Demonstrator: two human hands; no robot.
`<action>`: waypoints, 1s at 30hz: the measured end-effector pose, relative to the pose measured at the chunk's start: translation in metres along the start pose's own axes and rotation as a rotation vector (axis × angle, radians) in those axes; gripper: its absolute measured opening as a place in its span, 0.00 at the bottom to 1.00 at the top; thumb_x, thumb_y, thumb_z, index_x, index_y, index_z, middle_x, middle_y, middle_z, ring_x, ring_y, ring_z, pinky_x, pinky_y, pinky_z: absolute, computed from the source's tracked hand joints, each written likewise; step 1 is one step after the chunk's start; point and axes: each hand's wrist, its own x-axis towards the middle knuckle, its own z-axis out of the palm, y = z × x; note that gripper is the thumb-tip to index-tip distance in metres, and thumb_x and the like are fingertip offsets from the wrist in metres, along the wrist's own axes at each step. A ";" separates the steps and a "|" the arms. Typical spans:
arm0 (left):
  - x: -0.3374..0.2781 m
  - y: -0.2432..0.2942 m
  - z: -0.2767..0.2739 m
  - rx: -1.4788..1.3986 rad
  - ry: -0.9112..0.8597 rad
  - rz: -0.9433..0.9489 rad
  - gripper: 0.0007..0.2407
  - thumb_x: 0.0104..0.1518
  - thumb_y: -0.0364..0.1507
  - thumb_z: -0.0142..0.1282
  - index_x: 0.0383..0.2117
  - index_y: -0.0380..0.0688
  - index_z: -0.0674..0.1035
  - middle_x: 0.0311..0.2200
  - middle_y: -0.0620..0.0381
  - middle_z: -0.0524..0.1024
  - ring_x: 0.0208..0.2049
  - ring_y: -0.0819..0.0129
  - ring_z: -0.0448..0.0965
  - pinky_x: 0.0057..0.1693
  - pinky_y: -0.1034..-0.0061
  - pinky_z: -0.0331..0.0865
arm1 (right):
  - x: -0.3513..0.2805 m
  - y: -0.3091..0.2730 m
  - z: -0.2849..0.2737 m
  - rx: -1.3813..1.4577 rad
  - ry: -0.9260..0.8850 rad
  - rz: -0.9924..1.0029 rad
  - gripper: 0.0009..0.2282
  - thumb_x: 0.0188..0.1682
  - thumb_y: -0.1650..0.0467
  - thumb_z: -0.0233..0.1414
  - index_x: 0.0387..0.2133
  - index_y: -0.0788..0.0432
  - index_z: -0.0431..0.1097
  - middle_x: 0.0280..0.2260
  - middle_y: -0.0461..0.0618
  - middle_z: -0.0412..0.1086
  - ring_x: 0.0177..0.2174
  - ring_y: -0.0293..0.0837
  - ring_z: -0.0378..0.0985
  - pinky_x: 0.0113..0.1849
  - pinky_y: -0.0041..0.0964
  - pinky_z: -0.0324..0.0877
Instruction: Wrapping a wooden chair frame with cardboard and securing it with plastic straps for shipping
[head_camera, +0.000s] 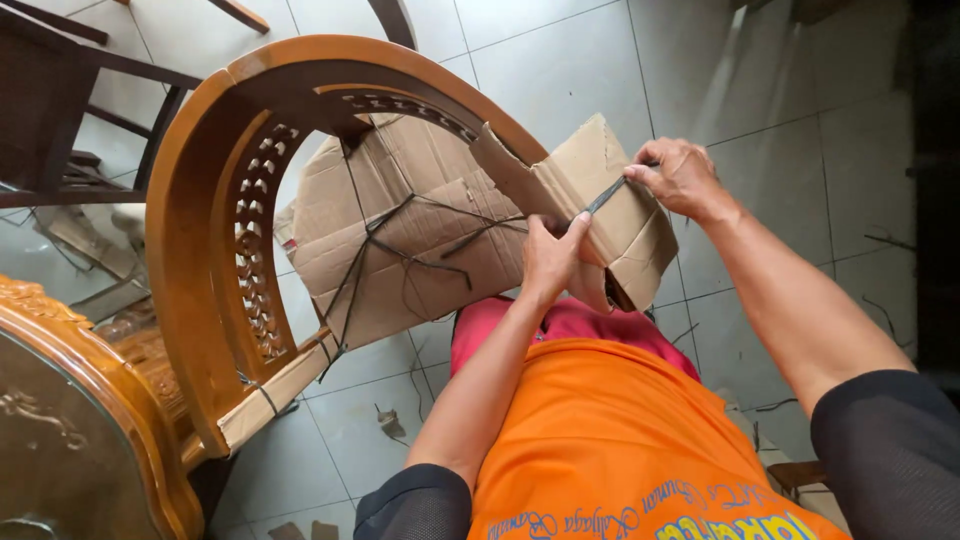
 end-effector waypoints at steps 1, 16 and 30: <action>-0.001 0.004 0.001 0.002 -0.003 -0.002 0.29 0.50 0.54 0.58 0.51 0.47 0.70 0.51 0.40 0.77 0.57 0.47 0.76 0.61 0.56 0.69 | -0.001 0.006 0.004 0.001 -0.001 0.004 0.09 0.53 0.58 0.58 0.36 0.46 0.77 0.38 0.45 0.78 0.45 0.51 0.79 0.49 0.52 0.68; 0.003 -0.040 0.013 -0.187 0.078 0.301 0.25 0.62 0.49 0.49 0.52 0.39 0.70 0.50 0.34 0.73 0.57 0.39 0.72 0.62 0.46 0.67 | -0.075 -0.159 0.038 0.300 0.066 0.167 0.38 0.57 0.48 0.36 0.70 0.66 0.44 0.61 0.79 0.56 0.58 0.77 0.60 0.60 0.67 0.54; 0.073 -0.080 0.043 -0.521 -0.200 0.158 0.35 0.69 0.51 0.15 0.72 0.32 0.41 0.73 0.32 0.36 0.74 0.45 0.33 0.78 0.59 0.27 | -0.063 -0.149 0.054 0.087 0.169 0.231 0.25 0.56 0.53 0.52 0.59 0.55 0.64 0.40 0.69 0.74 0.44 0.70 0.77 0.45 0.64 0.70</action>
